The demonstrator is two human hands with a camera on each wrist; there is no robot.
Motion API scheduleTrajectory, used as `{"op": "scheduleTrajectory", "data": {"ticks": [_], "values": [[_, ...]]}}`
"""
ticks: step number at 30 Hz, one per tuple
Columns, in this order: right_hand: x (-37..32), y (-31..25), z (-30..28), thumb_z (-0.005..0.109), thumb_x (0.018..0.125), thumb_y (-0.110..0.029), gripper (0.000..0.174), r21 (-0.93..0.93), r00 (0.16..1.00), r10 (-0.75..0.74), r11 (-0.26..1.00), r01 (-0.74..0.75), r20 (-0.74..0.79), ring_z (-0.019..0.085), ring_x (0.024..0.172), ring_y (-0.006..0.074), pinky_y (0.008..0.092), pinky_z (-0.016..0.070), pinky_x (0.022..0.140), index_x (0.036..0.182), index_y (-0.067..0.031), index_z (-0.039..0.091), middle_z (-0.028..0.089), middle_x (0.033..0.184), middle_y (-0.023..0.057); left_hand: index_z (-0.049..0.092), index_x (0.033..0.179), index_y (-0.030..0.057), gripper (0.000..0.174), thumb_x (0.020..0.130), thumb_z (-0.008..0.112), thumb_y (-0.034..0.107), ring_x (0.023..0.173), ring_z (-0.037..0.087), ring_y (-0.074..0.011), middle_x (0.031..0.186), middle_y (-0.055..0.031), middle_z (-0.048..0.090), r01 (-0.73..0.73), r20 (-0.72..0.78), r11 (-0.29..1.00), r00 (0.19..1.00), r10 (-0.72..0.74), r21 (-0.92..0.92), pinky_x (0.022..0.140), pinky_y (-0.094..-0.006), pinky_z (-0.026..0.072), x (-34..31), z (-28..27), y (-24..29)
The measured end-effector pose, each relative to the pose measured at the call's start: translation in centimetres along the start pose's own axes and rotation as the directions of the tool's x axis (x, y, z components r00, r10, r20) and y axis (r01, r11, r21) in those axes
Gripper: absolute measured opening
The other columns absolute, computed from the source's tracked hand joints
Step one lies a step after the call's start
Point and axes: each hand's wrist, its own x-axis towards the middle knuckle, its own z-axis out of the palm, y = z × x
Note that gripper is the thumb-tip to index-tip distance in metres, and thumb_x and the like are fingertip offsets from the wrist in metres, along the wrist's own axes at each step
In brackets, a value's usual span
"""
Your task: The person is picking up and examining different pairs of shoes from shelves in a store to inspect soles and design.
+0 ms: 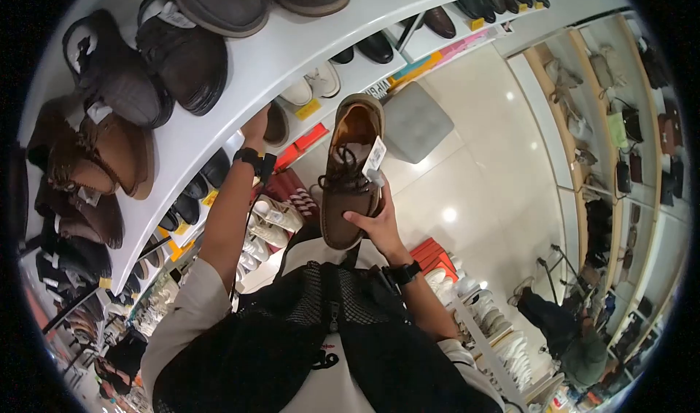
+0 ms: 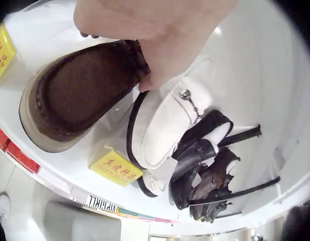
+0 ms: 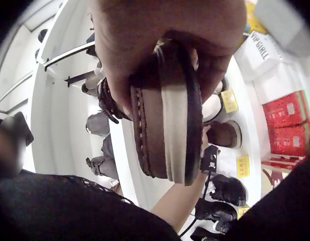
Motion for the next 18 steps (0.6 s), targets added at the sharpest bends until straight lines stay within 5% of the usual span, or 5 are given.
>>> {"op": "scheduleTrajectory", "data": {"ticks": [2, 4, 13, 16, 18], "values": [[-0.6, -0.7, 0.2, 0.076, 0.069, 0.005, 0.097, -0.01, 0.999, -0.03, 0.999, 0.03, -0.027, 0.05, 0.118, 0.0229, 0.036, 0.0416, 0.1, 0.145, -0.0034, 0.015, 0.046, 0.131, 0.0137, 0.06, 0.119, 0.0085, 0.055, 0.075, 0.068, 0.041, 0.116, 0.052, -0.0332, 0.124, -0.0131, 0.059, -0.027, -0.032, 1.0, 0.999, 0.027, 0.008, 0.1, -0.0388, 0.038, 0.5, 1.6, -0.5], [-1.5, -0.8, -0.1, 0.077, 0.068, 0.004, 0.1, -0.022, 0.997, -0.051, 0.998, 0.05, -0.05, 0.049, 0.119, 0.023, 0.0359, 0.0411, 0.101, 0.145, -0.0028, 0.014, 0.045, 0.132, 0.0138, 0.059, 0.121, 0.011, 0.061, 0.072, 0.07, 0.045, 0.118, 0.052, -0.0301, 0.125, -0.0137, 0.058, 0.122, 0.048, 0.959, 0.989, -0.138, 0.255, 0.101, -0.0381, 0.038, 0.3, 1.6, 0.8], [-1.9, -1.4, -0.3, 0.08, 0.064, 0.004, 0.106, -0.112, 0.991, -0.088, 0.991, 0.076, -0.102, 0.043, 0.125, 0.0217, 0.0363, 0.0377, 0.104, 0.146, -0.0029, 0.014, 0.041, 0.136, 0.012, 0.052, 0.128, 0.0109, 0.072, 0.07, 0.07, 0.049, 0.124, 0.044, -0.0369, 0.135, -0.0143, 0.049, 0.317, 0.18, 0.944, 0.927, -0.329, 0.089, 0.102, -0.0474, 0.0334, -1.5, -0.9, 5.4], [-0.7, -1.5, 0.0, 0.079, 0.065, 0.003, 0.104, -0.135, 0.993, -0.114, 0.985, 0.108, -0.041, 0.041, 0.126, 0.0213, 0.0359, 0.0367, 0.105, 0.146, -0.0033, 0.015, 0.04, 0.138, 0.0116, 0.052, 0.124, 0.0028, 0.072, 0.066, 0.079, 0.034, 0.12, 0.045, -0.0386, 0.131, -0.0198, 0.048, 0.21, -0.077, 0.969, 0.972, -0.221, -0.131, 0.103, -0.045, 0.0336, -4.7, -2.0, 5.1], [0.4, -1.8, 0.2, 0.079, 0.067, 0.002, 0.1, -0.168, 0.994, -0.109, 0.98, 0.109, 0.006, 0.041, 0.126, 0.0208, 0.0346, 0.0361, 0.105, 0.146, -0.003, 0.018, 0.039, 0.139, 0.0122, 0.036, 0.127, -0.0063, 0.086, 0.059, 0.084, 0.013, 0.115, 0.048, -0.032, 0.121, -0.021, 0.049, 0.082, -0.266, 0.96, 0.951, -0.155, -0.267, 0.102, -0.039, 0.0366, -7.5, -2.8, 3.9]]}}
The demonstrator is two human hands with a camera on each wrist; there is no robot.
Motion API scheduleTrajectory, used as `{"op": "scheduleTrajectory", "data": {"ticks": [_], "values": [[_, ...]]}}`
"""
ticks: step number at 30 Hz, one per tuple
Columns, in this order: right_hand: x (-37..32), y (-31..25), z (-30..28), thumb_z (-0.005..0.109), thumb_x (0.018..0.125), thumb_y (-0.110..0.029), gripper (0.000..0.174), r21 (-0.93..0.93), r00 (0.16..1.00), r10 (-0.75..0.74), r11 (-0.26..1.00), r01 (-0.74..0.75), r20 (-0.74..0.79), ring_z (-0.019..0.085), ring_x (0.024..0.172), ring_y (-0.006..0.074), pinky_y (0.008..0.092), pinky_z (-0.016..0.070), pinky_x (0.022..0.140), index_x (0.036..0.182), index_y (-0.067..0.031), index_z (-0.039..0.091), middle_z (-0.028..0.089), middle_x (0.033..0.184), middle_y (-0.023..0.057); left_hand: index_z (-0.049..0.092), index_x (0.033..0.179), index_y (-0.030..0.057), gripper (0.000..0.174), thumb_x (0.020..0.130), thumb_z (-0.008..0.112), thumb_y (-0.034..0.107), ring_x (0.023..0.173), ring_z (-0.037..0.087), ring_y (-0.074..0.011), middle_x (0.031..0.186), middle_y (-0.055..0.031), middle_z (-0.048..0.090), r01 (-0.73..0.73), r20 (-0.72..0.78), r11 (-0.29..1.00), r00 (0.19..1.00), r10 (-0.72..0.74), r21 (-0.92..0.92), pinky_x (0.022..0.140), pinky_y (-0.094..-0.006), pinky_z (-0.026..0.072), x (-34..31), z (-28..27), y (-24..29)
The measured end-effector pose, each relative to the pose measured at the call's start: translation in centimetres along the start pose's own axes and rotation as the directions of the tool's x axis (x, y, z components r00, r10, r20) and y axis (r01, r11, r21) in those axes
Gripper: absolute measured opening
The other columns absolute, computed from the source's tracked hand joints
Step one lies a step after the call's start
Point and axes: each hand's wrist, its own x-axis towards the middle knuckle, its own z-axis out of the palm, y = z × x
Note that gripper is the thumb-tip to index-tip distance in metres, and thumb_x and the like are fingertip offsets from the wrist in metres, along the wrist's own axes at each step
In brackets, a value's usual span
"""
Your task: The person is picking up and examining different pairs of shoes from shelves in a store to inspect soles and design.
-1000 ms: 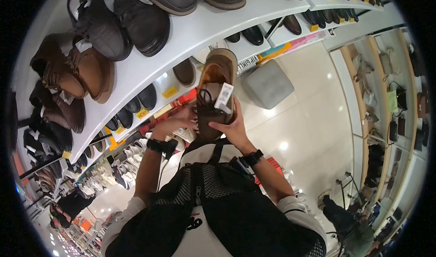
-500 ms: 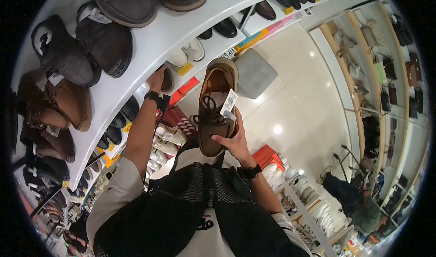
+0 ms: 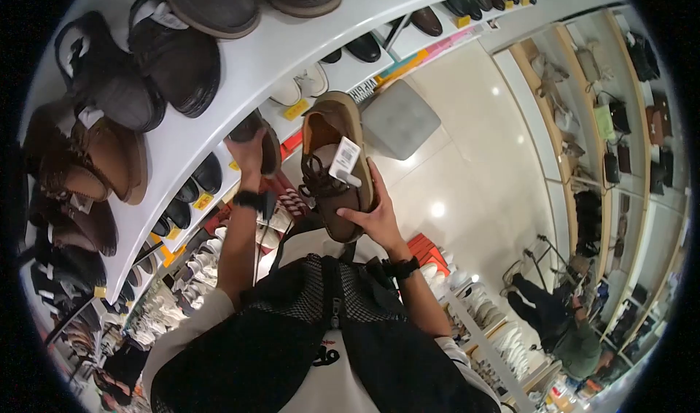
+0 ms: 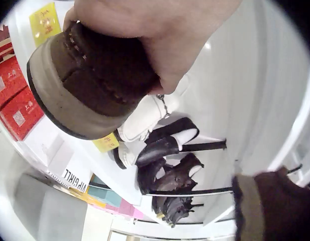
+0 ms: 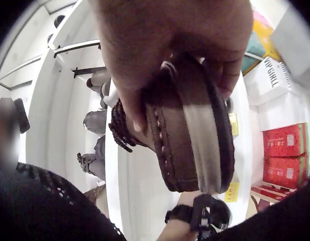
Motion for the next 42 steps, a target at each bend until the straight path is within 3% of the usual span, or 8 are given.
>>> {"op": "scheduleTrajectory", "data": {"ticks": [7, 12, 14, 24, 30, 32, 38, 42], "values": [[7.2, 4.1, 2.8, 0.071, 0.08, -0.01, 0.085, 0.039, 0.937, 0.182, 0.978, -0.203, 0.299, 0.04, 0.127, 0.0193, 0.0322, 0.032, 0.107, 0.147, -0.0027, 0.019, 0.039, 0.141, 0.012, 0.032, 0.127, -0.0025, 0.081, 0.063, 0.081, 0.006, 0.106, 0.052, -0.0234, 0.119, -0.0149, 0.049, 0.187, 0.059, 0.919, 0.982, -0.178, -0.347, 0.095, -0.0346, 0.0427, -8.2, -9.8, 2.4], [14.4, 8.5, 7.1, 0.076, 0.077, -0.013, 0.09, 0.02, 0.85, 0.237, 0.96, -0.279, 0.471, 0.045, 0.122, 0.0171, 0.0301, 0.0365, 0.103, 0.146, 0.0002, 0.02, 0.044, 0.137, 0.0109, 0.032, 0.127, -0.0023, 0.08, 0.064, 0.08, 0.007, 0.105, 0.053, -0.0238, 0.117, -0.0156, 0.049, 0.256, -0.044, 0.938, 0.961, -0.273, -0.235, 0.093, -0.0352, 0.0427, -11.6, -14.1, 0.8], [16.9, 10.2, 9.1, 0.076, 0.077, -0.014, 0.09, 0.008, 0.851, 0.22, 0.967, -0.255, 0.476, 0.046, 0.121, 0.0171, 0.0301, 0.0375, 0.102, 0.145, 0.0008, 0.02, 0.044, 0.137, 0.0107, 0.032, 0.127, -0.0021, 0.08, 0.064, 0.08, 0.009, 0.105, 0.053, -0.0241, 0.116, -0.016, 0.05, 0.258, -0.155, 0.964, 0.951, -0.266, -0.071, 0.093, -0.0354, 0.0426, -13.3, -15.0, -0.1], [26.8, 18.1, 13.0, 0.076, 0.077, -0.02, 0.069, 0.033, 0.827, 0.331, 0.921, -0.387, 0.455, 0.05, 0.115, 0.02, 0.0323, 0.0409, 0.098, 0.133, -0.0017, 0.04, 0.052, 0.126, 0.0096, 0.036, 0.12, -0.0014, 0.064, 0.069, 0.075, 0.001, 0.097, 0.057, -0.0204, 0.109, -0.0129, 0.055, 0.33, -0.121, 0.872, 0.911, -0.394, -0.361, 0.086, -0.0317, 0.0483, -18.7, -18.3, -1.2], [29.2, 19.4, 14.8, 0.057, 0.093, -0.023, 0.045, -0.032, 0.847, 0.383, 0.916, -0.401, 0.368, 0.047, 0.117, 0.015, 0.0292, 0.0401, 0.098, 0.133, -0.0092, 0.043, 0.047, 0.133, 0.0035, 0.035, 0.122, -0.0014, 0.066, 0.07, 0.075, 0.001, 0.098, 0.057, -0.02, 0.111, -0.013, 0.055, 0.395, -0.154, 0.842, 0.867, -0.474, -0.369, 0.088, -0.0319, 0.0475, -20.8, -17.9, -0.6], [32.7, 25.1, 13.8, 0.058, 0.092, -0.024, 0.047, -0.25, 0.927, 0.219, 0.958, -0.144, 0.306, 0.047, 0.117, 0.0161, 0.0289, 0.0379, 0.099, 0.134, -0.0088, 0.043, 0.048, 0.131, 0.0044, 0.035, 0.123, -0.0013, 0.067, 0.07, 0.075, 0.0, 0.1, 0.056, -0.0202, 0.111, -0.0129, 0.055, 0.412, -0.144, 0.831, 0.86, -0.49, -0.373, 0.089, -0.0322, 0.0466, -20.8, -18.3, -0.3], [32.8, 24.8, 14.1, 0.057, 0.091, -0.026, 0.042, -0.398, 0.966, 0.099, 0.917, 0.005, 0.24, 0.049, 0.113, 0.0175, 0.0276, 0.0389, 0.092, 0.127, -0.0045, 0.05, 0.054, 0.124, 0.007, 0.034, 0.125, -0.001, 0.068, 0.07, 0.074, -0.001, 0.098, 0.059, -0.0208, 0.112, -0.0137, 0.057, 0.395, 0.01, 0.828, 0.904, -0.427, -0.398, 0.086, -0.0323, 0.0495, -19.1, -19.8, -0.2], [26.8, 16.4, 14.3, 0.054, 0.09, -0.037, 0.054, -0.431, 0.967, 0.127, 0.902, -0.02, 0.22, 0.047, 0.123, 0.0261, 0.0324, 0.0351, 0.101, 0.132, -0.0031, 0.048, 0.054, 0.13, 0.0142, 0.035, 0.124, -0.0003, 0.066, 0.07, 0.073, -0.002, 0.098, 0.059, -0.0208, 0.113, -0.0141, 0.057, 0.384, 0.041, 0.823, 0.913, -0.406, -0.418, 0.086, -0.0324, 0.0501, -17.5, -19.6, 0.0]]}}
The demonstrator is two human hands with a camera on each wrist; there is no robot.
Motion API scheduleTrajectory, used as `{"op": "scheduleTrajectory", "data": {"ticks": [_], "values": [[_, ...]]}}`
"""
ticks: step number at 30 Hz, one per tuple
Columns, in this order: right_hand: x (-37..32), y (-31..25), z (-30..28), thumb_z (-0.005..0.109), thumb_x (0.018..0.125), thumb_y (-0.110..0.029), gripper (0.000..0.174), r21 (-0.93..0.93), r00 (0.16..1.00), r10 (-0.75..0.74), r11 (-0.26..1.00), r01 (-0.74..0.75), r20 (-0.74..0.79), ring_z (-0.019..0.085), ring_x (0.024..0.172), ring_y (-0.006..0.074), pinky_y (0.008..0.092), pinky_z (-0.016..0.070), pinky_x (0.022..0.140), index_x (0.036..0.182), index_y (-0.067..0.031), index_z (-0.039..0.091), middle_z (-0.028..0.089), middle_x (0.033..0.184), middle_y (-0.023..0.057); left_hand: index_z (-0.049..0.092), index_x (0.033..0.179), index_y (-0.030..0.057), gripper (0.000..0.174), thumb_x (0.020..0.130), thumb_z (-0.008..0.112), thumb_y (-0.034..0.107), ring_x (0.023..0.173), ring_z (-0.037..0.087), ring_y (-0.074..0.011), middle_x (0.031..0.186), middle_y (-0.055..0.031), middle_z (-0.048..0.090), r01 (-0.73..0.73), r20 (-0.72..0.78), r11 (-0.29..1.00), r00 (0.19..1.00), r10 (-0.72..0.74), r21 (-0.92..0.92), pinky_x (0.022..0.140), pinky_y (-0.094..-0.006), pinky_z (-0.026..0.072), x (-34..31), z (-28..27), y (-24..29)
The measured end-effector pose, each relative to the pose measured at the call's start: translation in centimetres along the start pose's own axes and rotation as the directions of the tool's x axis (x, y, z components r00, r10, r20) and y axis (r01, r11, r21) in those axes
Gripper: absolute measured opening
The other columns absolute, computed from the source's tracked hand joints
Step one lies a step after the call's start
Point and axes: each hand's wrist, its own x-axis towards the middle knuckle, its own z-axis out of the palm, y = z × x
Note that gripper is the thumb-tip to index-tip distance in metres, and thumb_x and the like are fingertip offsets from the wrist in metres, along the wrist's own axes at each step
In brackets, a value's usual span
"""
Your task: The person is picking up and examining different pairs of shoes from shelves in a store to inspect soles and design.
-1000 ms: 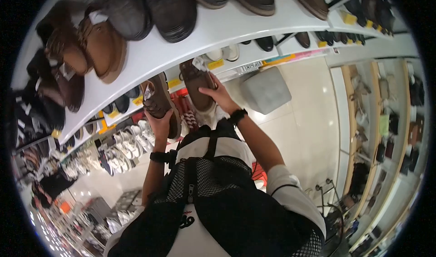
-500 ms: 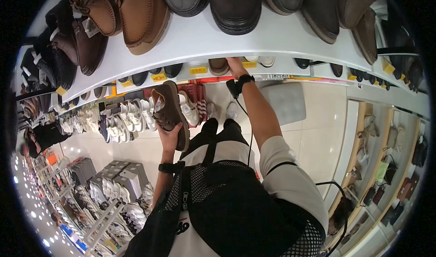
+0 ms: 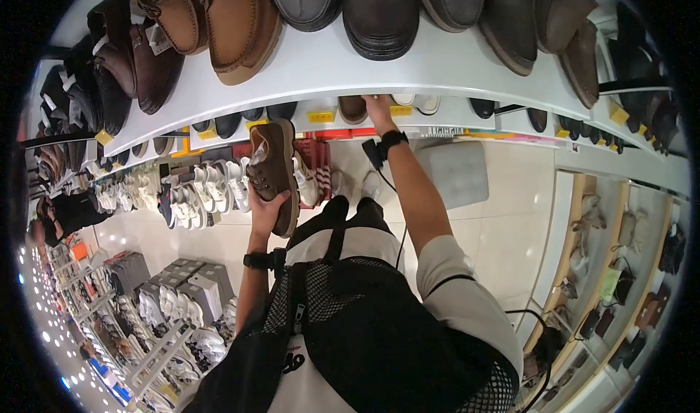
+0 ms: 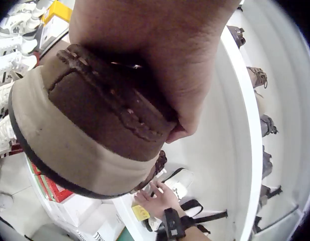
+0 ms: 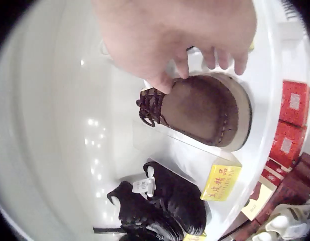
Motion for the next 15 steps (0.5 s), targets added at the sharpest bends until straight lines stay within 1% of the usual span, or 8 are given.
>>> {"op": "scheduleTrajectory", "data": {"ticks": [2, 5, 6, 7, 9, 10, 12, 15], "values": [[-0.7, 2.6, -1.3, 0.059, 0.087, -0.032, 0.045, -0.017, 0.994, -0.073, 0.997, 0.075, 0.085, 0.057, 0.106, 0.021, 0.0311, 0.0435, 0.088, 0.124, -0.006, 0.055, 0.063, 0.114, 0.0089, 0.035, 0.124, -0.0002, 0.067, 0.07, 0.074, -0.002, 0.101, 0.059, -0.0207, 0.113, -0.0134, 0.057, -0.05, 0.049, 0.998, 0.997, 0.052, -0.038, 0.088, -0.0328, 0.0489, 0.8, 0.8, 0.0], [-7.1, -0.9, -4.7, 0.058, 0.086, -0.031, 0.035, 0.174, 0.942, 0.073, 0.975, -0.136, 0.327, 0.058, 0.086, 0.0098, 0.028, 0.0453, 0.072, 0.116, -0.012, 0.059, 0.063, 0.098, -0.0008, 0.035, 0.124, -0.0001, 0.068, 0.069, 0.075, 0.0, 0.103, 0.057, -0.0205, 0.115, -0.013, 0.056, -0.043, 0.168, 0.999, 0.985, 0.04, 0.014, 0.091, -0.0334, 0.0473, 1.8, 2.7, 1.1], [-9.8, -2.7, -5.7, 0.055, 0.088, -0.032, 0.035, 0.079, 0.931, 0.103, 0.987, -0.139, 0.35, 0.058, 0.089, 0.0115, 0.0283, 0.046, 0.074, 0.117, -0.0109, 0.059, 0.063, 0.101, 0.0, 0.035, 0.124, -0.0001, 0.068, 0.069, 0.075, 0.0, 0.103, 0.057, -0.0205, 0.115, -0.013, 0.056, -0.053, 0.193, 0.999, 0.98, 0.051, 0.005, 0.091, -0.0334, 0.0473, 2.1, 3.4, 1.3], [-12.0, -4.1, -6.8, 0.049, 0.093, -0.032, 0.04, -0.047, 0.894, 0.084, 0.996, -0.071, 0.441, 0.058, 0.101, 0.0146, 0.0293, 0.0438, 0.086, 0.128, -0.0123, 0.051, 0.062, 0.112, 0.0031, 0.035, 0.124, -0.0001, 0.068, 0.069, 0.075, 0.001, 0.105, 0.057, -0.0203, 0.115, -0.0131, 0.056, -0.074, 0.258, 0.997, 0.964, 0.061, 0.039, 0.092, -0.0334, 0.0465, 2.3, 4.2, 1.5], [-14.7, -3.2, -8.2, 0.049, 0.094, -0.034, 0.043, -0.042, 0.86, 0.025, 0.999, -0.004, 0.51, 0.056, 0.103, 0.0147, 0.0302, 0.0433, 0.088, 0.13, -0.0116, 0.049, 0.061, 0.114, 0.0046, 0.035, 0.125, -0.0001, 0.07, 0.068, 0.077, 0.004, 0.107, 0.055, -0.0205, 0.118, -0.0133, 0.055, -0.114, 0.378, 0.992, 0.922, 0.087, 0.049, 0.095, -0.0335, 0.0444, 2.3, 6.3, 3.2], [-17.7, -6.2, -8.2, 0.053, 0.091, -0.039, 0.054, -0.031, 0.87, 0.069, 0.998, -0.062, 0.489, 0.057, 0.099, 0.0162, 0.0298, 0.045, 0.083, 0.135, -0.0083, 0.042, 0.061, 0.112, 0.0052, 0.035, 0.125, -0.0001, 0.07, 0.068, 0.077, 0.004, 0.107, 0.055, -0.0205, 0.118, -0.0133, 0.055, -0.118, 0.399, 0.992, 0.912, 0.094, 0.035, 0.095, -0.0335, 0.0444, 2.5, 7.2, 3.5], [-21.0, -7.8, -8.1, 0.058, 0.09, -0.039, 0.066, 0.09, 0.856, 0.067, 0.987, -0.131, 0.512, 0.054, 0.104, 0.0164, 0.0302, 0.0448, 0.084, 0.141, -0.0082, 0.029, 0.057, 0.119, 0.0078, 0.033, 0.127, -0.0008, 0.075, 0.067, 0.078, 0.005, 0.109, 0.054, -0.0209, 0.118, -0.0137, 0.054, -0.18, 0.559, 0.983, 0.818, 0.136, 0.023, 0.096, -0.0338, 0.0431, 2.5, 8.8, 4.0], [-24.7, -11.5, -8.5, 0.061, 0.089, -0.036, 0.074, 0.266, 0.915, 0.047, 0.95, -0.165, 0.4, 0.052, 0.11, 0.0178, 0.0317, 0.0447, 0.087, 0.144, -0.0088, 0.018, 0.051, 0.127, 0.0094, 0.03, 0.131, -0.0019, 0.083, 0.065, 0.08, 0.01, 0.113, 0.052, -0.0212, 0.122, -0.0151, 0.051, -0.188, 0.638, 0.979, 0.764, 0.093, 0.083, 0.098, -0.0341, 0.041, 0.3, 10.7, 8.9]]}}
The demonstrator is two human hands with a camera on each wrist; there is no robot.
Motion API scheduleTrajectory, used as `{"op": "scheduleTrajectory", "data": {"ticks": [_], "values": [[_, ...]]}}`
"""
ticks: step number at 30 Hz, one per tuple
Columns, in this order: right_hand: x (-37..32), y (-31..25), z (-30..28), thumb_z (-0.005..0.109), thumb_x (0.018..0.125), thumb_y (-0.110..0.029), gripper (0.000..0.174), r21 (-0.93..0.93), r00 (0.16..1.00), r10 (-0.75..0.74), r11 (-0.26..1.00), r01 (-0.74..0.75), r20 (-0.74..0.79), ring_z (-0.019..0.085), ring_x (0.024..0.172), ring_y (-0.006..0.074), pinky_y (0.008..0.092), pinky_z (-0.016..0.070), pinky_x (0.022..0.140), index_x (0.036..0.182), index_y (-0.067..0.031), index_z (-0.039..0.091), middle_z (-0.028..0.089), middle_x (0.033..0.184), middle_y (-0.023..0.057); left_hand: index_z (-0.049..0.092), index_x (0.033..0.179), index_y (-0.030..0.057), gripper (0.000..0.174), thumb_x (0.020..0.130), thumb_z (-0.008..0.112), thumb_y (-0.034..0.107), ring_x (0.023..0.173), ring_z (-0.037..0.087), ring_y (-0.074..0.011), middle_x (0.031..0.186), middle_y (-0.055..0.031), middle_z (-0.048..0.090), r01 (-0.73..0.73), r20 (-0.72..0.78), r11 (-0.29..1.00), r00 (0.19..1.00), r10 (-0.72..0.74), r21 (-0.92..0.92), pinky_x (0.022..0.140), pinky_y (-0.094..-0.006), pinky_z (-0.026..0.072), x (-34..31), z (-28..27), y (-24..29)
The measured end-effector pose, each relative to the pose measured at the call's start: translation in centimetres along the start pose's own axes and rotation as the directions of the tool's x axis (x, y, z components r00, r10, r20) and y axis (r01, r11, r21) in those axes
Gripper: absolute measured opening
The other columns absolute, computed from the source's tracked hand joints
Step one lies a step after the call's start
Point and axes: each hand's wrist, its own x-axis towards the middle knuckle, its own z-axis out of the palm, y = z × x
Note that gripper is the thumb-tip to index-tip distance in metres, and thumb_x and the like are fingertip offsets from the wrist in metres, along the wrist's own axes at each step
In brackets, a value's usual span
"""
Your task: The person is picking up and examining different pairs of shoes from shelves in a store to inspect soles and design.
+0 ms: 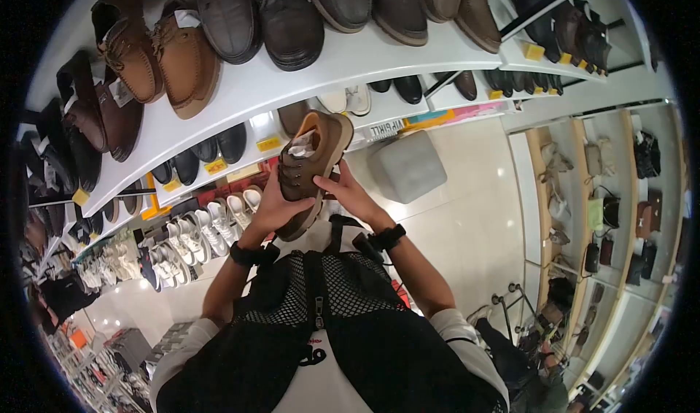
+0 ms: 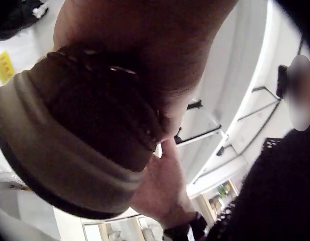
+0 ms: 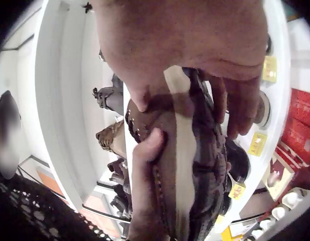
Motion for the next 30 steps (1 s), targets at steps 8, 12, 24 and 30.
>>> {"op": "scheduleTrajectory", "data": {"ticks": [8, 12, 24, 30], "values": [[-3.7, -1.4, 0.5, 0.05, 0.095, -0.032, 0.067, 0.41, 0.978, -0.199, 0.889, 0.204, -0.056, 0.04, 0.128, 0.0204, 0.035, 0.0315, 0.106, 0.148, -0.0077, 0.015, 0.037, 0.143, 0.0104, 0.021, 0.145, 0.0108, 0.089, 0.076, 0.076, 0.016, 0.121, 0.046, -0.0237, 0.133, -0.0176, 0.042, 0.084, 0.221, 0.977, 0.975, -0.039, -0.198, 0.096, -0.0379, 0.0422, -1.0, -2.1, 4.1], [-2.8, -1.2, 1.2, 0.049, 0.096, -0.03, 0.067, 0.447, 0.977, -0.211, 0.872, 0.201, -0.028, 0.037, 0.131, 0.0203, 0.0334, 0.0278, 0.108, 0.148, -0.0065, 0.014, 0.037, 0.143, 0.0102, 0.02, 0.146, 0.0078, 0.083, 0.081, 0.07, 0.013, 0.114, 0.053, -0.0227, 0.132, -0.0179, 0.046, 0.154, 0.219, 0.946, 0.971, -0.092, -0.285, 0.097, -0.0366, 0.0416, -0.2, -2.0, 4.0], [-3.8, -3.3, 3.7, 0.072, 0.081, -0.014, 0.098, 0.03, 0.98, -0.118, 0.993, 0.115, 0.158, 0.035, 0.131, 0.0238, 0.0384, 0.0362, 0.105, 0.149, -0.0104, 0.002, 0.033, 0.143, 0.0138, 0.019, 0.145, 0.001, 0.079, 0.081, 0.067, 0.005, 0.119, 0.05, -0.0232, 0.13, -0.0182, 0.05, -0.027, -0.011, 0.922, 1.0, 0.024, -0.387, 0.101, -0.0341, 0.0383, -3.2, -1.8, 5.1], [-5.3, -5.7, 5.3, 0.073, 0.08, -0.01, 0.112, -0.156, 0.948, -0.085, 0.978, 0.139, 0.307, 0.042, 0.126, 0.0246, 0.0373, 0.0445, 0.097, 0.147, -0.015, -0.016, 0.033, 0.143, 0.0169, 0.02, 0.145, 0.002, 0.089, 0.074, 0.073, 0.009, 0.122, 0.047, -0.0229, 0.133, -0.0162, 0.048, 0.047, 0.085, 0.854, 0.996, -0.004, -0.519, 0.104, -0.0355, 0.0352, -4.1, -4.0, 5.3]]}}
